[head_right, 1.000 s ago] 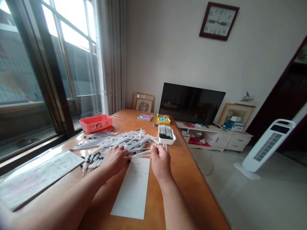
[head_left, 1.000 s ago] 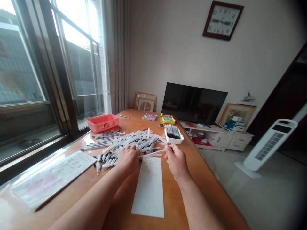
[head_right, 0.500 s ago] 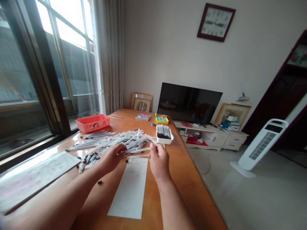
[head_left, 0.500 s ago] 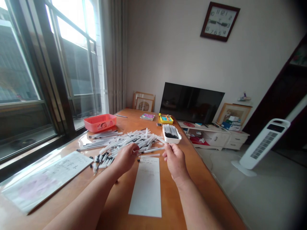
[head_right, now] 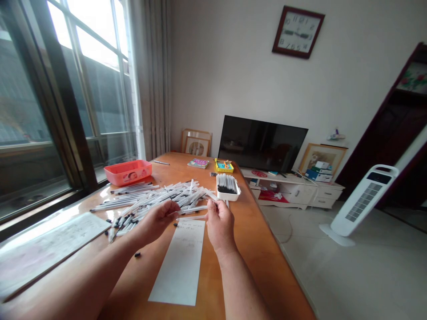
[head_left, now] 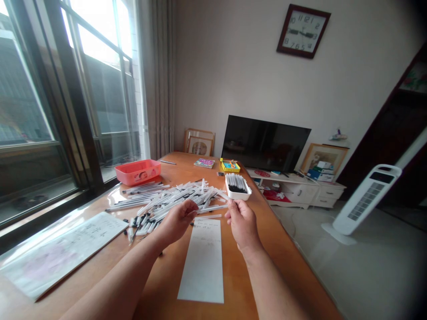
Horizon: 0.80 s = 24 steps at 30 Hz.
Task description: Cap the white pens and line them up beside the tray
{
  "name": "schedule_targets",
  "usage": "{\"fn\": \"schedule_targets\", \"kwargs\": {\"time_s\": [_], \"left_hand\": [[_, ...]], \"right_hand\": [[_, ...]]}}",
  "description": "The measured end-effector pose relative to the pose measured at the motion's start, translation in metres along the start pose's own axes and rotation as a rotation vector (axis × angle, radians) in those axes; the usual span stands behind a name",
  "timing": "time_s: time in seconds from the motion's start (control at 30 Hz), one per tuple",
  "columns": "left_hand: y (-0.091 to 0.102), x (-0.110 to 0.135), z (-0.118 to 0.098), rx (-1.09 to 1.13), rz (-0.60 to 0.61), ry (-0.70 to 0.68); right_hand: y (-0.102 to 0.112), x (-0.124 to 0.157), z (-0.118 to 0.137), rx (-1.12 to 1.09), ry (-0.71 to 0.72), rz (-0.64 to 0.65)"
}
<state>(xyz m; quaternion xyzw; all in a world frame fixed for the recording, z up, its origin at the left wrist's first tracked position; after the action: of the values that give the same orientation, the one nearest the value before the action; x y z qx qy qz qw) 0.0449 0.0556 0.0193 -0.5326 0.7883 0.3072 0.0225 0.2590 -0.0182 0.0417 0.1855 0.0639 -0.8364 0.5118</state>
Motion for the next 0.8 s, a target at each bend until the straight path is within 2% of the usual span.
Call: {"fn": "schedule_targets", "kwargs": {"time_s": [0.1, 0.2, 0.3, 0.37, 0.43, 0.5, 0.67, 0.8], "left_hand": [[0.000, -0.001, 0.000, 0.190, -0.008, 0.048], [0.006, 0.000, 0.001, 0.492, -0.072, 0.161], [0.015, 0.002, 0.003, 0.761, -0.167, 0.251], [0.019, 0.002, 0.004, 0.864, -0.208, 0.279], [0.020, 0.002, 0.006, 0.910, -0.232, 0.296], [0.019, 0.003, 0.008, 0.920, -0.256, 0.304], [0.013, 0.008, 0.003, 0.909, -0.294, 0.336], [0.014, 0.013, -0.006, 0.875, -0.334, 0.335]], "right_hand": [[-0.004, 0.001, 0.000, -0.038, -0.023, 0.033], [-0.012, 0.004, -0.002, -0.118, -0.098, 0.115], [-0.027, 0.011, 0.000, -0.176, -0.156, 0.265], [-0.039, 0.018, 0.003, -0.182, -0.155, 0.378], [-0.050, 0.025, 0.006, -0.136, -0.123, 0.469], [-0.057, 0.031, 0.009, -0.033, -0.062, 0.507], [-0.062, 0.038, 0.022, 0.251, 0.140, 0.480], [-0.065, 0.043, 0.034, 0.347, 0.251, 0.489]]}}
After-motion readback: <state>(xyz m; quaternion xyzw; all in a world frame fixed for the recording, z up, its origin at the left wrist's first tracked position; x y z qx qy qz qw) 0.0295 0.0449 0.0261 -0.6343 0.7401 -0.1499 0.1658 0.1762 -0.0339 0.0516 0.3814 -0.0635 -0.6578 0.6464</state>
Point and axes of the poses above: each hand's wrist, its own x-axis away from the middle knuckle, its own y-axis out of the back of the hand, z = x × y, the point moved 7 cm from there along -x, towards the middle knuckle, and after that the axes turned 2 degrees about z, right-handed, at the moved point
